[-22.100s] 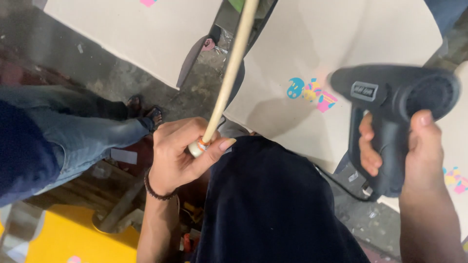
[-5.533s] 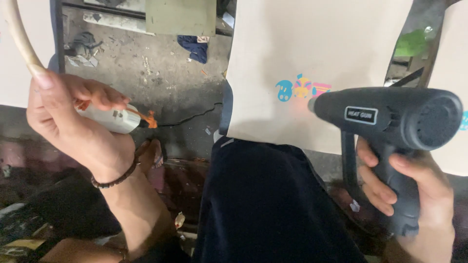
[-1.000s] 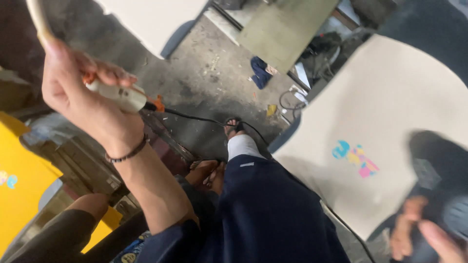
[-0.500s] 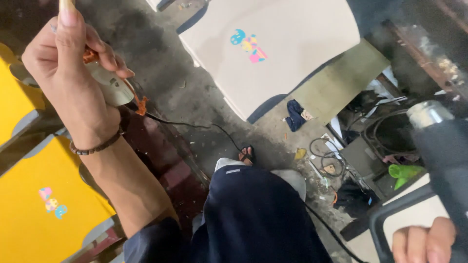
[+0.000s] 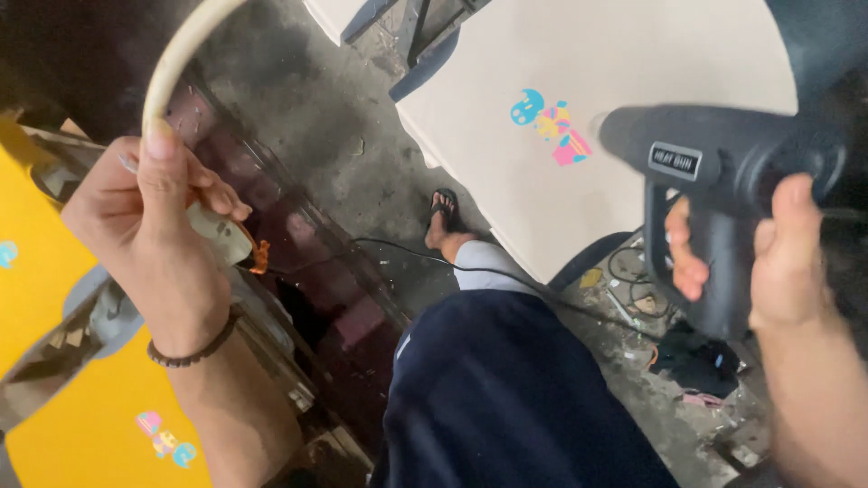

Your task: Using a heat gun to dry ink on printed fabric panels.

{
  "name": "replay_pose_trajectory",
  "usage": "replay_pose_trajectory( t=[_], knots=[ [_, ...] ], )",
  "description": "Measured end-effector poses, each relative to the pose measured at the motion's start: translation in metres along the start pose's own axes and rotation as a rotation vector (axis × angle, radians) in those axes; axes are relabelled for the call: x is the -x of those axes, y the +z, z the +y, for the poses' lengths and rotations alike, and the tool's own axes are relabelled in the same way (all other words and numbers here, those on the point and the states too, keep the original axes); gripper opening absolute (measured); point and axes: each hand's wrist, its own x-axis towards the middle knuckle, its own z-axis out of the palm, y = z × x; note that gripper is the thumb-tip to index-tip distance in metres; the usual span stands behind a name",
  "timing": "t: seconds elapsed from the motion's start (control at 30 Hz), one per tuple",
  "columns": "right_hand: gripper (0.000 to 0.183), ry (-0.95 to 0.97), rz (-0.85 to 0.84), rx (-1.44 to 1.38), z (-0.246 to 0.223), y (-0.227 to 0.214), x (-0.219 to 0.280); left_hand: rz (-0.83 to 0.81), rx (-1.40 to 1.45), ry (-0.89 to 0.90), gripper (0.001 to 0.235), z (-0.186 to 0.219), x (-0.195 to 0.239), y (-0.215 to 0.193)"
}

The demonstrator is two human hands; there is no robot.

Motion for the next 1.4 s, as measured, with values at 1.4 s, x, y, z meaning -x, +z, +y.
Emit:
replay_pose_trajectory(
  t=[1.4],
  knots=[
    [0.089,0.272,0.422,-0.082,0.011,0.064,-0.041,-0.542,-0.03,-0.053,0.046,-0.074,-0.221,0.039]
  ],
)
